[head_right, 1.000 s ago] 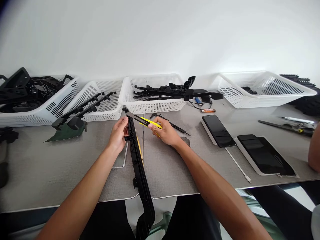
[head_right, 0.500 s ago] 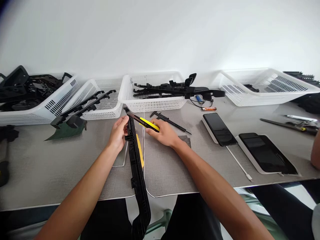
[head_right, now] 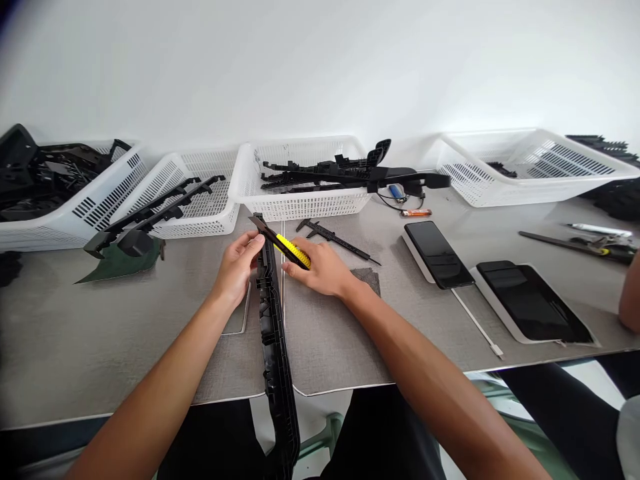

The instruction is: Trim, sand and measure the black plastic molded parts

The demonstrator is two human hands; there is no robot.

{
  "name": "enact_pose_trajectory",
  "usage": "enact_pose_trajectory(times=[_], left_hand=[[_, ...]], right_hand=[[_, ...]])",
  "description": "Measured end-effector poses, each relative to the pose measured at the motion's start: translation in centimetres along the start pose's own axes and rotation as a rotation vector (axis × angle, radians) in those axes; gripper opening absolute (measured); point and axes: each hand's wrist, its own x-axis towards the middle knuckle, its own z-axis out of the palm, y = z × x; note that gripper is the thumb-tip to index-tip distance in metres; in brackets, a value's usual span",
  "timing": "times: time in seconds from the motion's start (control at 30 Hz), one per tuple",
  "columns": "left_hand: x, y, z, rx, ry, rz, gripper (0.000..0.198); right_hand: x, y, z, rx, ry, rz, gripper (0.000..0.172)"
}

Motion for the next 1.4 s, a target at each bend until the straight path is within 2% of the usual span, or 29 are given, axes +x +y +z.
enact_pose_trajectory(times=[0.17, 0.27, 0.37, 0.43, 0.57, 0.67, 0.87, 1.07, 1.4], left_hand=[[-0.09, -0.35, -0.04, 0.033, -0.081, 0.039, 0.041], [-0.24, -0.36, 0.00, 0.052, -0.131, 0.052, 0.039], [-0.31, -0.21, 0.04, 0.070, -0.167, 0.060, 0.037], [-0.31, -0.11, 0.03, 0.084, -0.179, 0.066, 0.036], [-0.27, -0.10, -0.01, 0.092, -0.174, 0.067, 0.036], [-0.21, -0.17, -0.04, 0.077, -0.160, 0.069, 0.036], [-0.07, -0.33, -0.14, 0.076, -0.145, 0.064, 0.040], [-0.02, -0.42, -0.20, 0.086, -0.143, 0.079, 0.035], [-0.01, -0.65, -0.19, 0.085, -0.124, 0.086, 0.033]], right_hand=[[-0.04, -0.23, 0.09, 0.029, 0.022, -0.035, 0.025], [-0.09, -0.25, 0.19, 0.061, 0.049, -0.060, 0.032], [-0.19, -0.24, 0.34, 0.094, 0.070, -0.046, 0.038], [-0.26, -0.32, 0.42, 0.159, 0.086, -0.019, 0.036], [-0.30, -0.70, 0.35, 0.289, 0.095, 0.020, 0.032], [-0.28, -0.93, 0.16, 0.256, 0.091, 0.018, 0.034], [-0.32, -0.96, 0.04, 0.214, 0.083, -0.037, 0.047], [-0.39, -1.03, -0.13, 0.187, 0.010, -0.021, 0.045], [-0.31, -0.64, -0.09, 0.094, 0.038, -0.032, 0.053]])
